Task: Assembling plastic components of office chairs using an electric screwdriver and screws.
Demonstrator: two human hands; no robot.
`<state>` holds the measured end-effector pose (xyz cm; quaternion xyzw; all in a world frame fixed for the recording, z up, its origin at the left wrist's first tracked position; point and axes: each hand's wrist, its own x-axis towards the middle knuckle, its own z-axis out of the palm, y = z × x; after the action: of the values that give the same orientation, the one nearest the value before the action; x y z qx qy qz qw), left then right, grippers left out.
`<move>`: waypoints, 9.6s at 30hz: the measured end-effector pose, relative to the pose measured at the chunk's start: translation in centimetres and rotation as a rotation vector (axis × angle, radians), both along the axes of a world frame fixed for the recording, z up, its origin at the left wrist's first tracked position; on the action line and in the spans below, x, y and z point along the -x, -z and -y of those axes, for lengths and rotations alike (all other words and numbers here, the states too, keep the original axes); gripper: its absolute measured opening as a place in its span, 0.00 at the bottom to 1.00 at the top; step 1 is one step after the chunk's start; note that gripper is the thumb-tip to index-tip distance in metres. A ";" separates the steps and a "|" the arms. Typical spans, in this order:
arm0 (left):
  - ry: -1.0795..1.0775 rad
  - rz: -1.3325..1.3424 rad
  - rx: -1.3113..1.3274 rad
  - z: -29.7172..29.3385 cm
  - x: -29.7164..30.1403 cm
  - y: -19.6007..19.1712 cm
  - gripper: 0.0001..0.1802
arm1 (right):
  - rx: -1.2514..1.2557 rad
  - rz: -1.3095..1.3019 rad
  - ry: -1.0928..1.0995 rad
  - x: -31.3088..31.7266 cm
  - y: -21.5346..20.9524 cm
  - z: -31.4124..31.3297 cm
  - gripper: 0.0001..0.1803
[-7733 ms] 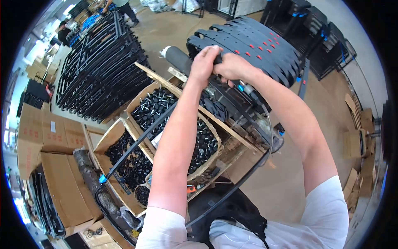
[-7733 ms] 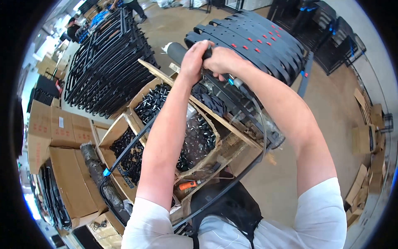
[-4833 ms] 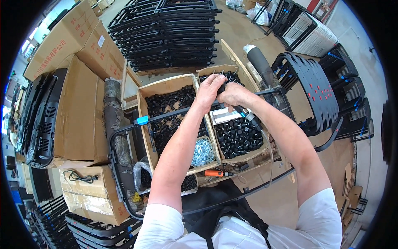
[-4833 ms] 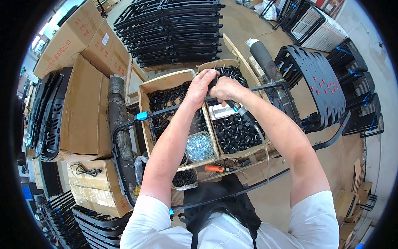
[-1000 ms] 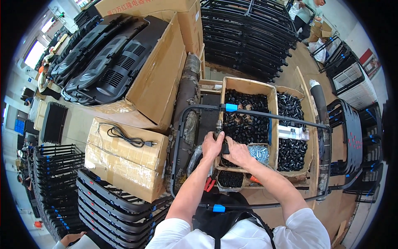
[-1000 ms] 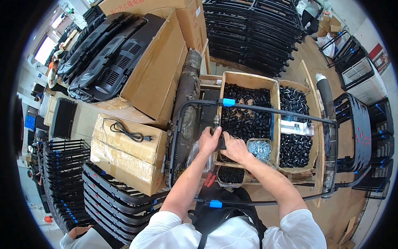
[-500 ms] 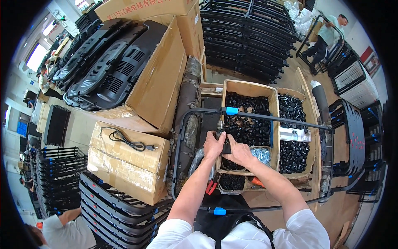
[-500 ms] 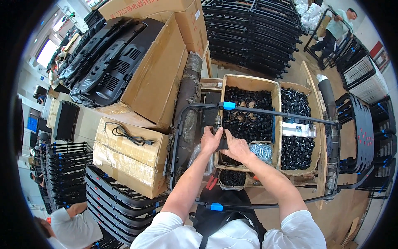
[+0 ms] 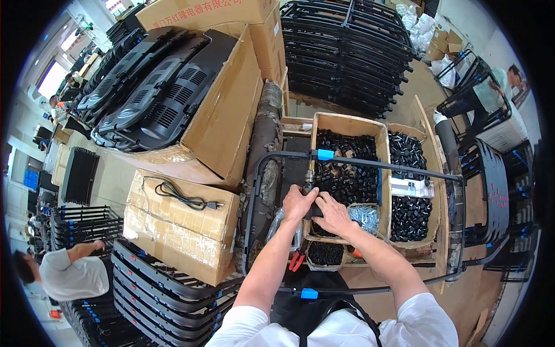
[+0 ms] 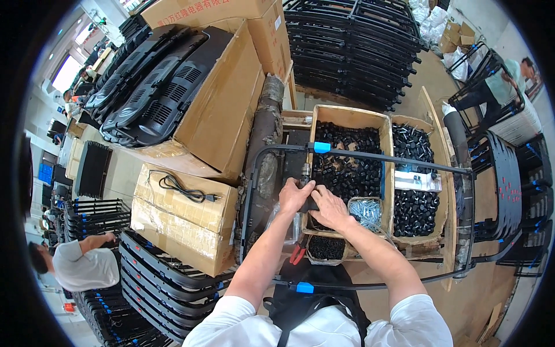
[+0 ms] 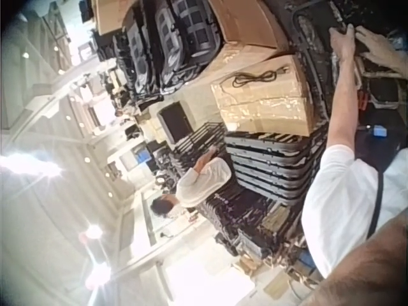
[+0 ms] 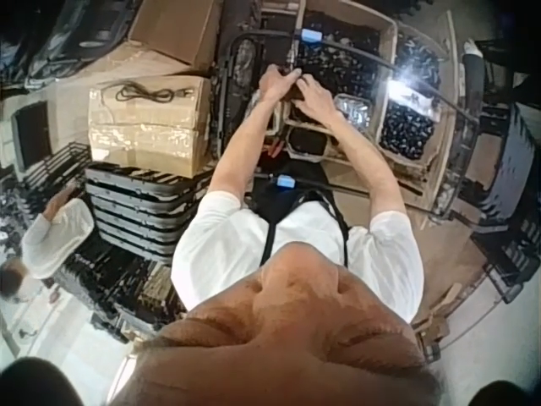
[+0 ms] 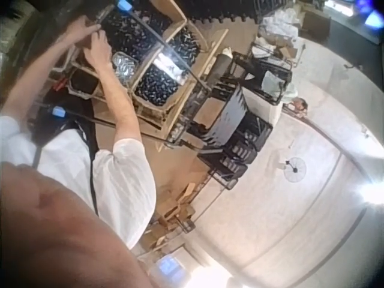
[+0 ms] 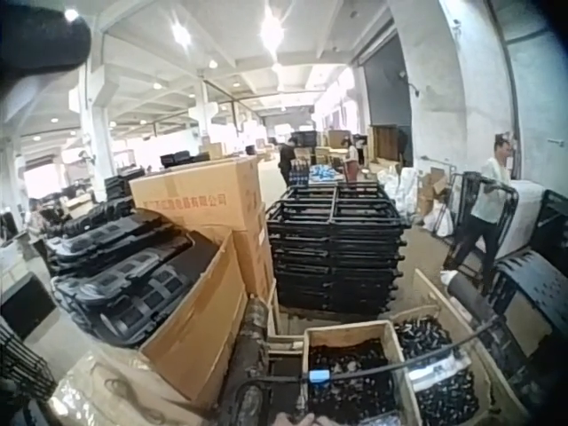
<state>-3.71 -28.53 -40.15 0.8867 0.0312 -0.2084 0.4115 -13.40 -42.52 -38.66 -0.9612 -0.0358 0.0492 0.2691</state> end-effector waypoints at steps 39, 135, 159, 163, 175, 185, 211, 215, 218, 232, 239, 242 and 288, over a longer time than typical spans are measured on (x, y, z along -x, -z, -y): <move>0.247 0.223 -0.134 2.5 1.9 -0.3 0.34 | 0.045 -0.053 0.108 2.7 -1.2 2.8 0.34; -0.084 -0.089 0.263 -21.7 41.8 2.9 0.29 | -0.161 -0.218 0.036 39.6 0.4 -20.7 0.43; -0.069 -0.060 0.167 -20.5 40.6 2.4 0.34 | -0.125 -0.121 0.005 39.1 0.4 -20.9 0.38; -0.083 -0.048 0.180 -21.0 40.9 3.0 0.33 | -0.161 -0.057 0.004 39.5 0.1 -21.2 0.33; -0.077 -0.068 0.143 -21.2 42.4 1.9 0.34 | -0.172 -0.055 0.011 40.8 0.1 -21.4 0.32; -0.073 -0.097 0.291 -18.7 44.6 2.3 0.30 | -0.063 -0.155 0.059 43.1 -1.4 -18.9 0.34; -0.040 -0.036 0.187 -16.8 42.5 2.8 0.31 | -0.075 -0.127 0.114 41.6 0.0 -17.0 0.46; -0.040 -0.040 0.220 -16.8 42.2 3.2 0.31 | -0.049 -0.177 0.059 41.3 -0.3 -17.1 0.39; -0.036 -0.035 0.236 -16.8 42.3 3.6 0.31 | -0.085 -0.073 0.057 41.2 0.1 -17.9 0.34; -0.019 -0.125 0.286 -18.1 43.3 3.7 0.30 | -0.100 -0.122 0.116 42.2 -1.1 -19.1 0.34; -0.007 -0.230 0.500 -20.0 44.4 5.1 0.30 | -0.048 -0.034 0.088 43.5 0.6 -19.9 0.32; 0.159 -0.396 0.314 -19.8 44.8 5.7 0.33 | -0.115 -0.105 0.137 46.2 0.0 -18.2 0.33; 0.725 0.093 0.369 42.1 13.5 -4.6 0.20 | -0.217 0.034 0.478 16.8 12.1 32.1 0.15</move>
<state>-17.23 -70.62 -35.53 0.7600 -0.3398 -0.3016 0.4647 -30.23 -74.63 -50.77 -0.9085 0.1829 -0.0361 0.3741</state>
